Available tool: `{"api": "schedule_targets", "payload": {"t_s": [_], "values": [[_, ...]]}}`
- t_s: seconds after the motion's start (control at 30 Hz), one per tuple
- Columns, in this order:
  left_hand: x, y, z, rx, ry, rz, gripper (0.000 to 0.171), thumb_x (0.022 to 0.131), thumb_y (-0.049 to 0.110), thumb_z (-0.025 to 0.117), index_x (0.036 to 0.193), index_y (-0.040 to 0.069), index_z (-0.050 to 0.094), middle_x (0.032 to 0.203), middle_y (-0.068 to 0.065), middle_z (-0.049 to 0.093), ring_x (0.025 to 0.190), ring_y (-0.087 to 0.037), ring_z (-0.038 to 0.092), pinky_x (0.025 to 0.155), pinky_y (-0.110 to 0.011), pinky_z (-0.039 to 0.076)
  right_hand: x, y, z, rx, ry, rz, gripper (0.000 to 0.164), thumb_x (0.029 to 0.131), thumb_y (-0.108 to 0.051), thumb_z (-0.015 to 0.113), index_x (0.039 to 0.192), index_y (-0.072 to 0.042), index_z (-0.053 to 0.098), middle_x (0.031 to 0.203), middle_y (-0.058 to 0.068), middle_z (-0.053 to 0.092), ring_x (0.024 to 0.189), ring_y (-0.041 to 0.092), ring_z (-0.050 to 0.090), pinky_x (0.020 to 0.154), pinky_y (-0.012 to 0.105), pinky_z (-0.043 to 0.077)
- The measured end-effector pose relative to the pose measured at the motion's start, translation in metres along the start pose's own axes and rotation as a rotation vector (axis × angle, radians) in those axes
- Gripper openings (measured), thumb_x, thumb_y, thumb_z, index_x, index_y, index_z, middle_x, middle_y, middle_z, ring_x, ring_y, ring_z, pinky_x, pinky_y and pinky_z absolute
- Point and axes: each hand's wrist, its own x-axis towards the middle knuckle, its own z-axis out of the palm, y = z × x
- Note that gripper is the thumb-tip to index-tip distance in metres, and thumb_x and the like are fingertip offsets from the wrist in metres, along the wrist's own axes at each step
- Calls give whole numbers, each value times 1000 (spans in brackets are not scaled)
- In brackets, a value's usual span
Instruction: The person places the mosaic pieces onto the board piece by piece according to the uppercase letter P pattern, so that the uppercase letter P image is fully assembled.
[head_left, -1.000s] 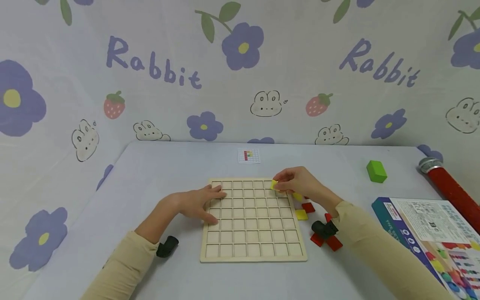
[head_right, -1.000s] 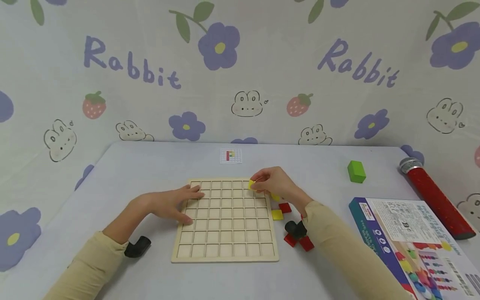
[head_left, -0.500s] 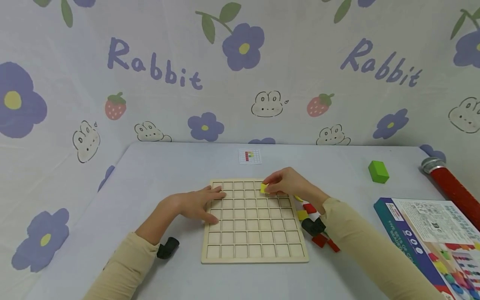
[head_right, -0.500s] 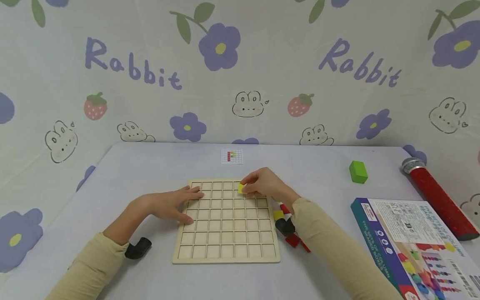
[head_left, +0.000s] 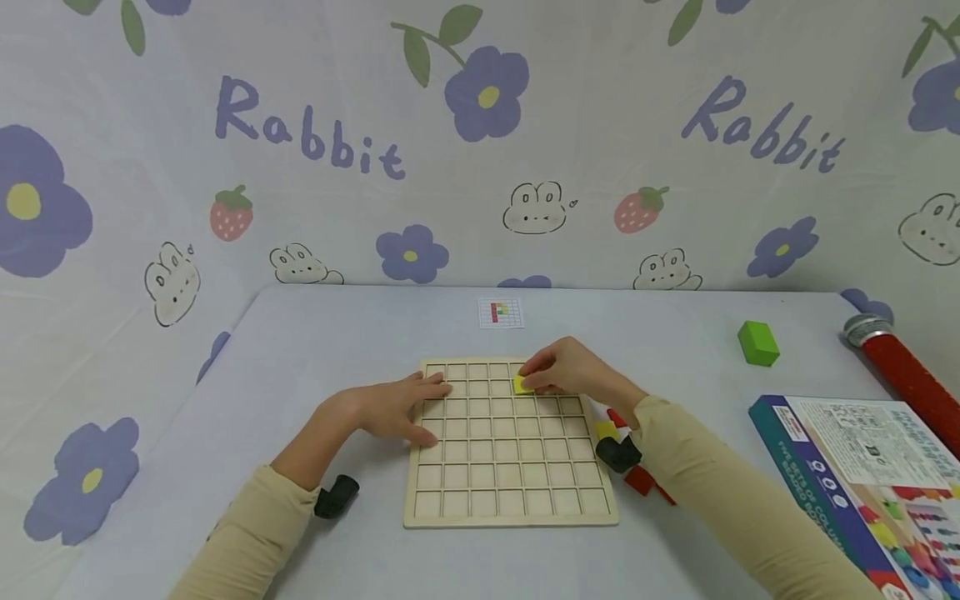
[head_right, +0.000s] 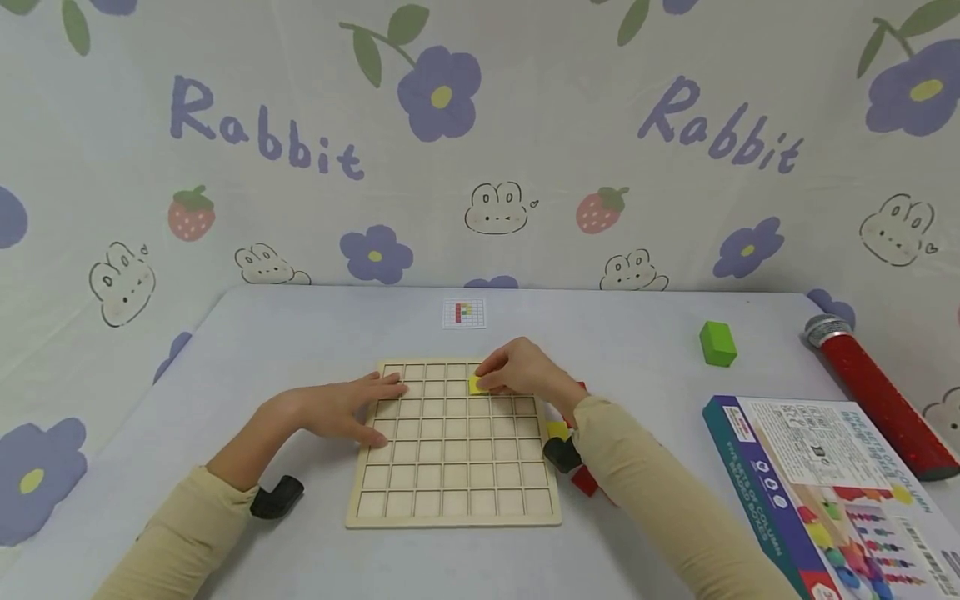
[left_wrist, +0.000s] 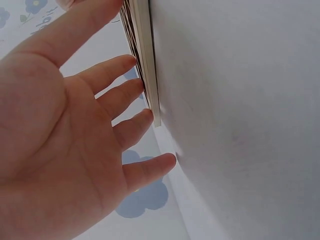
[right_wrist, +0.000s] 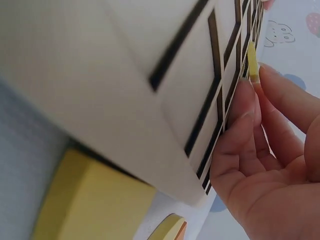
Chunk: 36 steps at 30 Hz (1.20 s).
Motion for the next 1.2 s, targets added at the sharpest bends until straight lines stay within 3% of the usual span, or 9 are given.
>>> {"api": "schedule_targets", "payload": {"t_s": [0.17, 0.37, 0.6, 0.8, 1.2], "values": [[1, 1, 0, -7, -3, -26, 78, 89, 32, 68, 151, 10, 27, 158, -9, 10, 143, -32, 2, 112, -50, 12, -2, -1, 0, -7, -7, -10, 20, 88, -17, 70, 104, -5, 72, 95, 4, 68, 78, 16, 60, 70, 26, 49], [1, 0, 1, 0, -1, -27, 77, 89, 32, 68, 151, 9, 27, 158, -9, 11, 143, -31, 2, 112, -49, 13, -1, 3, -6, 67, -65, -20, 27, 92, -22, 66, 112, -3, 69, 92, 5, 69, 81, 18, 62, 74, 28, 50], [1, -1, 1, -11, 3, -19, 77, 89, 32, 68, 151, 9, 27, 158, -8, 10, 143, -31, 3, 112, -49, 13, -4, 11, -20, 138, -141, -50, 44, 94, -28, 61, 128, 0, 57, 105, 8, 69, 92, 19, 65, 84, 30, 51], [1, -1, 1, 0, 14, -22, 78, 89, 33, 68, 151, 10, 27, 158, -7, 11, 144, -29, 4, 112, -50, 13, -8, 24, -38, 261, -165, -87, 46, 100, -26, 50, 134, 4, 50, 119, 18, 61, 104, 26, 61, 91, 33, 48], [0, 0, 1, -17, 6, -25, 77, 89, 30, 68, 151, 10, 28, 158, -9, 11, 144, -30, 3, 112, -51, 13, -11, 56, -66, 404, -16, -69, 55, 102, -31, 47, 143, 3, 36, 136, 26, 45, 124, 35, 47, 97, 31, 42]]}}
